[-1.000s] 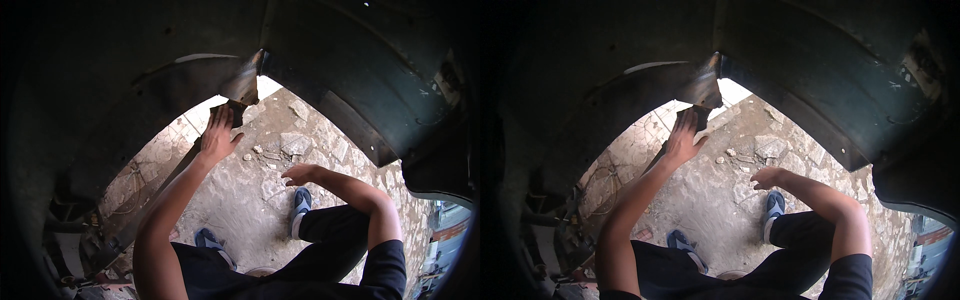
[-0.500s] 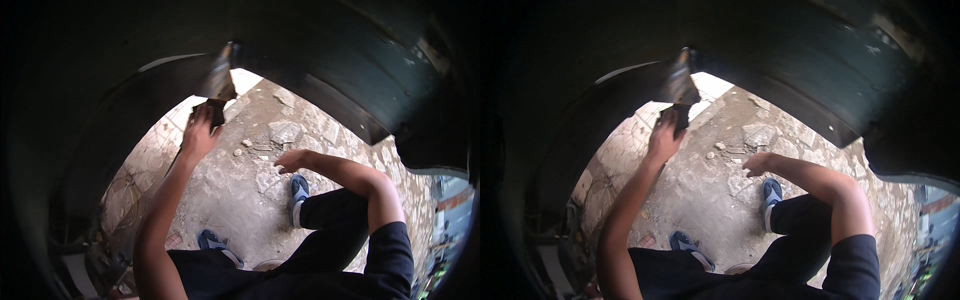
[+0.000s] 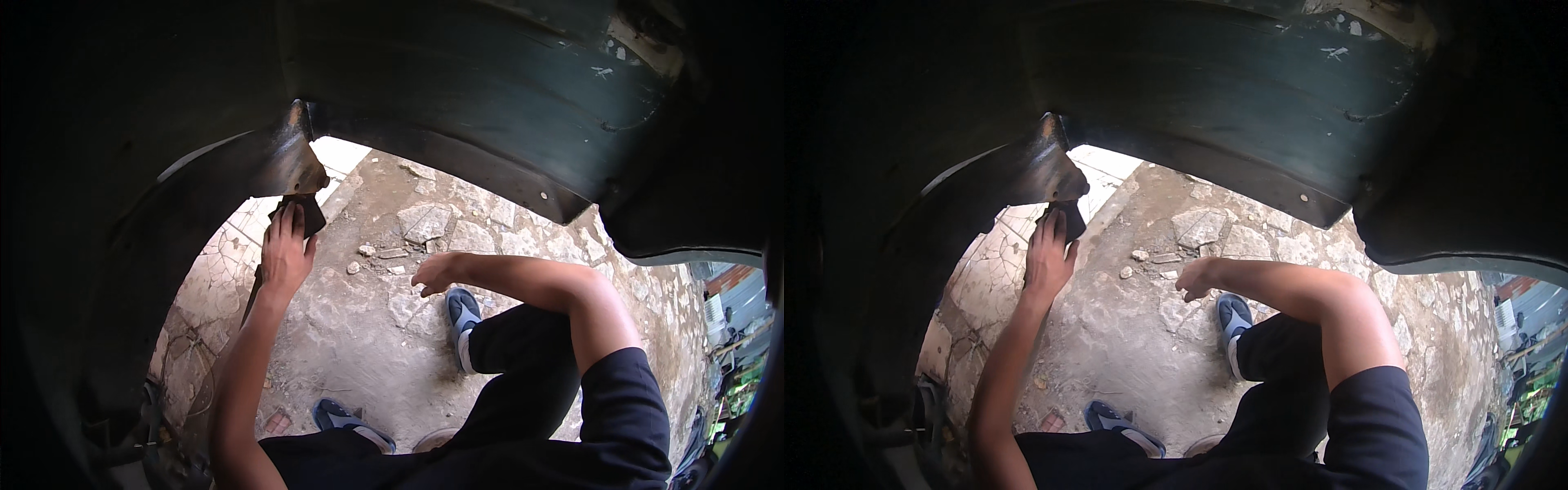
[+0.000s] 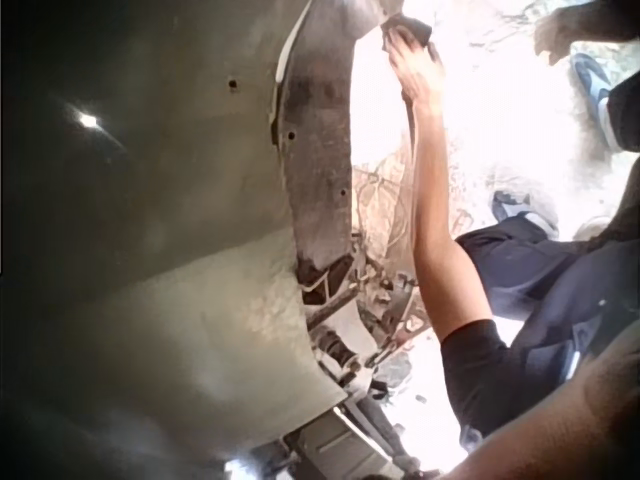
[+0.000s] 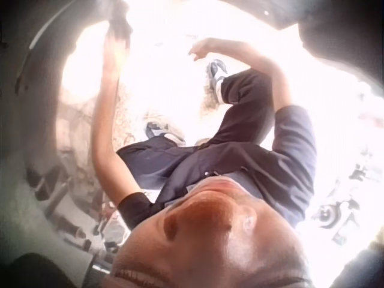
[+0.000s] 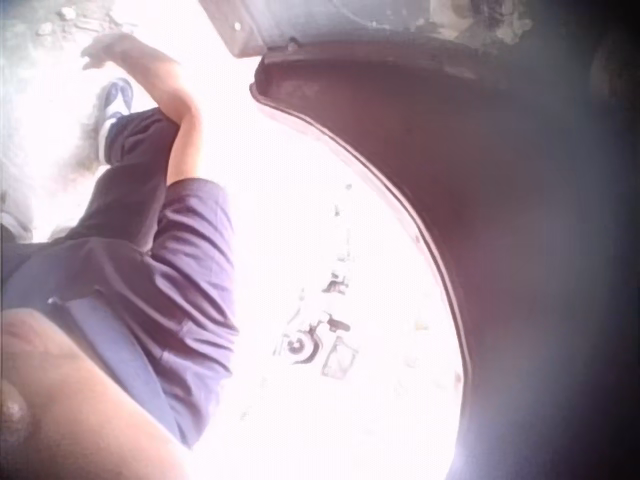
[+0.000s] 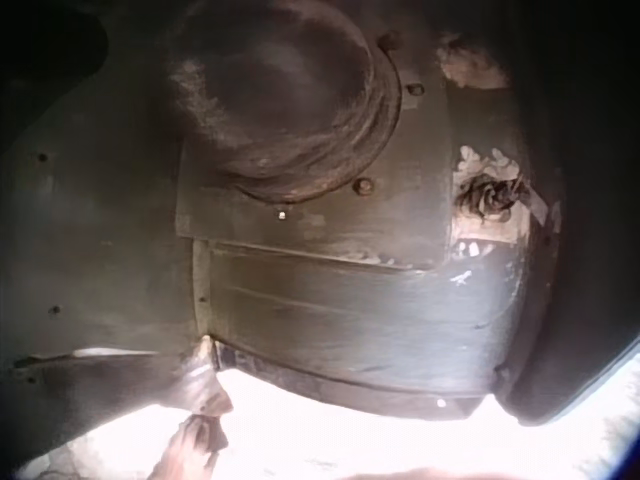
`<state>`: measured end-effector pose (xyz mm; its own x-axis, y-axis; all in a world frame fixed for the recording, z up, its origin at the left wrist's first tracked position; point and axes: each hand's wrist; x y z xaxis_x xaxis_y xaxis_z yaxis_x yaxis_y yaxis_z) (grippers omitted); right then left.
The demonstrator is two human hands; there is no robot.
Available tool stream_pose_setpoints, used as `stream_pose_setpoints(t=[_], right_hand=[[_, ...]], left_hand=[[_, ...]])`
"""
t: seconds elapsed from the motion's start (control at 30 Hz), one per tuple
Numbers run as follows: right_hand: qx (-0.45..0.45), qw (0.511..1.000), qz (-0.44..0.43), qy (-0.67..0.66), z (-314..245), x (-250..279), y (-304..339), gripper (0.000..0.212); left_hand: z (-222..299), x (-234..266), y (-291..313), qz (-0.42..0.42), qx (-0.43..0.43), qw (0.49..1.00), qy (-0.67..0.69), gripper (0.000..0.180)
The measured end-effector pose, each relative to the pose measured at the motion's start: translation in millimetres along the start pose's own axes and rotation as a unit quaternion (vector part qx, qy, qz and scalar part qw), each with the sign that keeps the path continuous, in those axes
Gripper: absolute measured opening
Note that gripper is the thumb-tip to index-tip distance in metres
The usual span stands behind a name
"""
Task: The person crouches under a vehicle and uses a sanding block to rub the underside metal frame. The hands move the block back and forth along the frame, occasionally repositioning to reach different sections.
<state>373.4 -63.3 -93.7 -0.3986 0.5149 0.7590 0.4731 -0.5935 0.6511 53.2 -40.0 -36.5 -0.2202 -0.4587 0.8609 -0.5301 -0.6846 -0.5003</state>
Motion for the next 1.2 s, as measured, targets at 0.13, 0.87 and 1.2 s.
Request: stream_pose_setpoints(t=[0.13, 0.87, 1.2], right_hand=[[-0.022, 0.999, -0.033, -0.002, -4.0, 5.6, -3.6, 0.050], [-0.004, 1.000, -0.010, 0.011, -1.3, 2.3, 0.0, 0.045], [0.001, 1.000, -0.005, 0.010, 1.5, -2.1, -2.0, 0.049]], left_hand=[[-9.4, 6.6, 6.6, -0.007, -0.022, 0.999, 0.029, 0.064], [-17.8, 3.3, 8.6, 0.023, -0.031, 0.997, 0.061, 0.051], [-9.6, -3.6, 16.5, 0.037, -0.003, 0.998, 0.059, 0.049]])
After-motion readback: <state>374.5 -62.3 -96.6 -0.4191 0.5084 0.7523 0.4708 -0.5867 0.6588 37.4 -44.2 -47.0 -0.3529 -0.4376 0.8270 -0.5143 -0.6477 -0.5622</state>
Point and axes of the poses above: each hand's wrist, its own y-axis away from the middle knuckle, its own x-axis out of the back of the hand, z = x × y, and after that the axes turned 9 degrees about -x, right-handed
